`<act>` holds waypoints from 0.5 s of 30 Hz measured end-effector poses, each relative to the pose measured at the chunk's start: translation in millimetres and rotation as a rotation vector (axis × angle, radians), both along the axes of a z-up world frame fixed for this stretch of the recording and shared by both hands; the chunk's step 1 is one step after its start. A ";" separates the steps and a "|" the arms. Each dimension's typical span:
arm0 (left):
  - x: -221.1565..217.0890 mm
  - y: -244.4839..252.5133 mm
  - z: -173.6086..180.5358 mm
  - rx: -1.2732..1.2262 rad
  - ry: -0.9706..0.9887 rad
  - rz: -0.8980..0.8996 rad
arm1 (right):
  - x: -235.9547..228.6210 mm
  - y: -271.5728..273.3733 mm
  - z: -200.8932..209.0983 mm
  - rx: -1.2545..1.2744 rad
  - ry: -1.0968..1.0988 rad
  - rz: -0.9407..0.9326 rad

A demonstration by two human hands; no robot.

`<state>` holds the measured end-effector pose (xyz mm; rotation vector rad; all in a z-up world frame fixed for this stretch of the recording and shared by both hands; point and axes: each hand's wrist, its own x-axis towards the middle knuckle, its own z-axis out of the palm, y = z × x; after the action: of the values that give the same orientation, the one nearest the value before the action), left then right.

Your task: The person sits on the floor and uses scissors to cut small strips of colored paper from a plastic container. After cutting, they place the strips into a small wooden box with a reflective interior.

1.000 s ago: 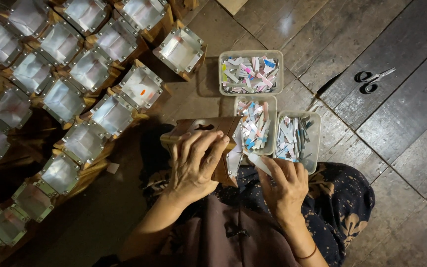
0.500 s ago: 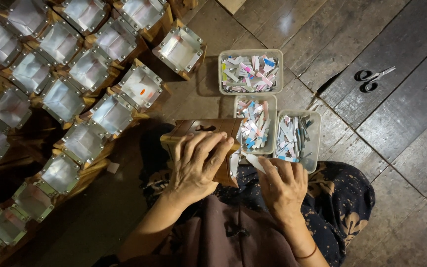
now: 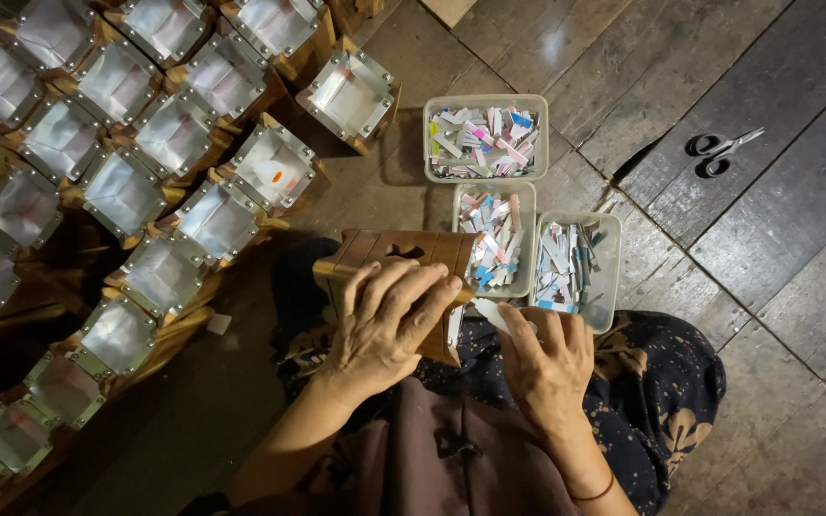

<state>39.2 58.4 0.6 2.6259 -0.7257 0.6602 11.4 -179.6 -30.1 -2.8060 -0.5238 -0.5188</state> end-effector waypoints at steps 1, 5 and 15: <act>-0.8 0.2 -1.2 0.016 -0.011 -0.002 | 0.3 0.8 2.5 0.000 0.013 0.005; -2.6 0.6 -2.5 0.025 -0.005 -0.021 | -1.3 -4.1 -2.2 -0.014 0.019 0.014; -4.2 -0.1 -0.8 0.084 -0.046 -0.050 | -0.5 -2.4 3.4 -0.023 0.018 0.005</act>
<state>34.9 58.3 -0.2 2.6661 -0.8476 0.6922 10.9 -182.0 -26.7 -2.8274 -0.5368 -0.4891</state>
